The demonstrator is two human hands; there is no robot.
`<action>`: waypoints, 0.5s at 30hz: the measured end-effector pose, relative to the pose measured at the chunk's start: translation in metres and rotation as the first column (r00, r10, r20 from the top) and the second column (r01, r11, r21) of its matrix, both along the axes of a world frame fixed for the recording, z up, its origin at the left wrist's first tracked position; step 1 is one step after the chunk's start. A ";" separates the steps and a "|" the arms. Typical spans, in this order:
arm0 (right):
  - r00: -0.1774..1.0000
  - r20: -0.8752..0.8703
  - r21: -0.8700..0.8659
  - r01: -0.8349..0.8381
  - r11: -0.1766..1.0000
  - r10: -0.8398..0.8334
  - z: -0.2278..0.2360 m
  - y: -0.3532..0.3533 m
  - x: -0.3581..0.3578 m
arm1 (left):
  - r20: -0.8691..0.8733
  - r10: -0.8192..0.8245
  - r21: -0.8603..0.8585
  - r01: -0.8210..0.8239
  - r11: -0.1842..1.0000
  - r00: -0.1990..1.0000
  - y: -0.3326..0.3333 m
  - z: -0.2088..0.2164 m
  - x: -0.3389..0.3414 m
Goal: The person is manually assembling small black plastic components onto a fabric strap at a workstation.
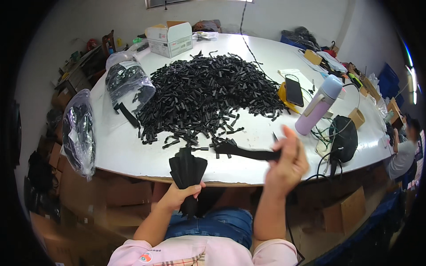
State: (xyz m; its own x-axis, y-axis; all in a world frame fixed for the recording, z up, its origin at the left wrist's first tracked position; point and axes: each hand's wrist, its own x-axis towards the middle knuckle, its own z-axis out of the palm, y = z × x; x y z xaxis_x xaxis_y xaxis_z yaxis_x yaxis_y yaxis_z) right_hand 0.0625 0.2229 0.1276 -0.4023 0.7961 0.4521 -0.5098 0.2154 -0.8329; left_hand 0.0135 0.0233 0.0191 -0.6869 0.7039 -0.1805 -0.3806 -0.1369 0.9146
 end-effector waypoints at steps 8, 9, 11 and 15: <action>0.968 -0.096 0.778 0.218 0.589 -0.231 -0.016 -0.030 0.007 | 0.259 0.011 0.100 -0.038 0.994 0.966 0.010 -0.003 0.002; 0.972 -0.139 0.800 0.223 0.558 -0.189 -0.018 -0.034 0.007 | 0.258 0.005 0.101 -0.032 0.994 0.966 0.008 -0.006 0.003; 0.975 0.003 0.795 -0.136 0.591 0.220 -0.024 -0.055 0.014 | 0.380 -0.067 0.316 -0.062 0.947 0.923 -0.001 -0.010 0.005; 0.930 0.139 0.960 -0.210 0.183 0.342 -0.060 -0.070 0.012 | 0.357 -0.165 0.547 -0.063 0.835 0.919 0.000 -0.007 -0.001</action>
